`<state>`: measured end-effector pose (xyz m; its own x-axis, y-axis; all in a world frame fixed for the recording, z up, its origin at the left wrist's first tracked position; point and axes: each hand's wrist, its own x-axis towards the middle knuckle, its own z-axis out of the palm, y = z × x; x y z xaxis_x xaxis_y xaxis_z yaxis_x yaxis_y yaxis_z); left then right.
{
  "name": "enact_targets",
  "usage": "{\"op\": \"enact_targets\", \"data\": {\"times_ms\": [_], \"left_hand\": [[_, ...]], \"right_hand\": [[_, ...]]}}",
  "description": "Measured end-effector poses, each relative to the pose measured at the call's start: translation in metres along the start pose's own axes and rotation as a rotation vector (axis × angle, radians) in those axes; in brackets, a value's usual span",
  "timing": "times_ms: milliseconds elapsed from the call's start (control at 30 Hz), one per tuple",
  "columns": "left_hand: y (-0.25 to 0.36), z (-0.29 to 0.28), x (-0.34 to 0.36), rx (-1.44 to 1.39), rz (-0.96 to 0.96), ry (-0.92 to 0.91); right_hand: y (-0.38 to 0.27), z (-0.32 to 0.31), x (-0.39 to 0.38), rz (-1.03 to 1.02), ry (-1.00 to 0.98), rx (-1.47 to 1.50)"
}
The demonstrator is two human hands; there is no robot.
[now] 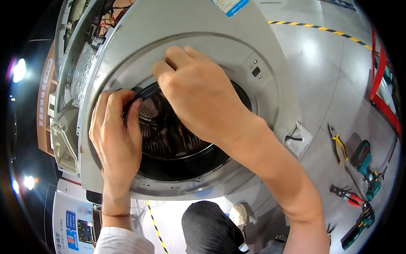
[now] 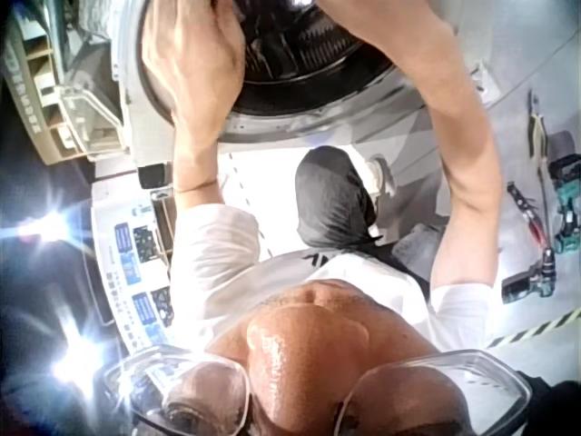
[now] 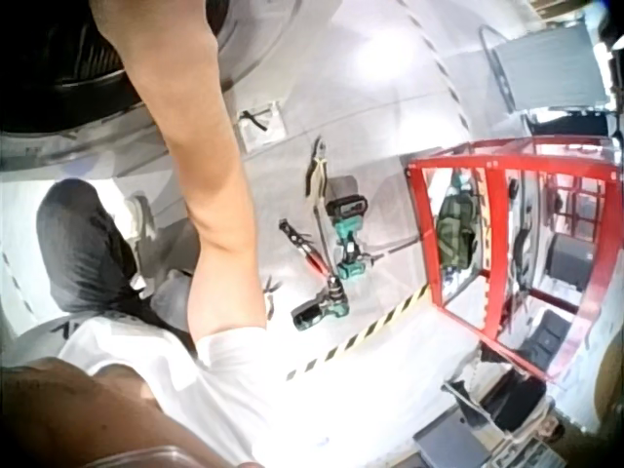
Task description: The person works by hand to fit and secure a black rubber door seal onto the rim of a front-loading washing machine drum.
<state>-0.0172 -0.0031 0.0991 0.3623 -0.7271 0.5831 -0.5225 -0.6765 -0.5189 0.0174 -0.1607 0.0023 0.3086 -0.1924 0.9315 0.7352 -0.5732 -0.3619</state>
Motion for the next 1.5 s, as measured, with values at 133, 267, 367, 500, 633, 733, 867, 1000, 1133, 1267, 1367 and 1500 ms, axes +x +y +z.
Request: {"op": "enact_targets", "data": {"times_ms": [133,267,367,500,633,733,867,1000,1133,1267,1367,1500], "left_hand": [[0.003,-0.001,0.002,0.024,-0.01,-0.044],[0.0,-0.001,0.004,0.015,0.007,0.015],[-0.003,-0.001,0.004,-0.014,0.06,0.035],[0.001,-0.001,0.005,0.051,0.074,-0.01],[-0.001,0.005,0.01,0.089,0.15,-0.017],[-0.004,0.005,0.011,0.072,0.162,-0.032],[-0.004,0.004,0.013,0.037,0.147,-0.046],[-0.001,0.003,0.015,0.076,0.177,-0.05],[0.002,0.005,0.018,0.064,0.217,-0.072],[0.006,0.008,0.021,0.066,0.253,-0.086],[-0.001,0.013,0.023,0.107,0.25,-0.046],[0.001,0.019,0.026,0.104,0.245,-0.016]], "right_hand": [[0.006,0.001,-0.001,-0.048,0.014,-0.04],[0.01,0.004,0.001,-0.054,0.123,-0.019],[0.011,0.001,-0.001,-0.034,0.122,-0.064],[0.015,0.004,-0.007,0.034,0.071,-0.054],[0.018,0.01,-0.011,-0.015,0.154,-0.052],[0.022,0.009,-0.01,-0.064,0.145,-0.025],[0.03,-0.001,-0.017,-0.026,0.13,-0.004],[0.032,-0.002,-0.019,-0.06,0.128,-0.054],[0.024,0.002,-0.02,-0.091,0.139,-0.209],[0.031,0.004,-0.022,-0.08,0.17,-0.177],[0.029,0.003,-0.016,-0.061,0.138,-0.074],[0.029,0.003,-0.016,-0.059,0.184,-0.029]]}}
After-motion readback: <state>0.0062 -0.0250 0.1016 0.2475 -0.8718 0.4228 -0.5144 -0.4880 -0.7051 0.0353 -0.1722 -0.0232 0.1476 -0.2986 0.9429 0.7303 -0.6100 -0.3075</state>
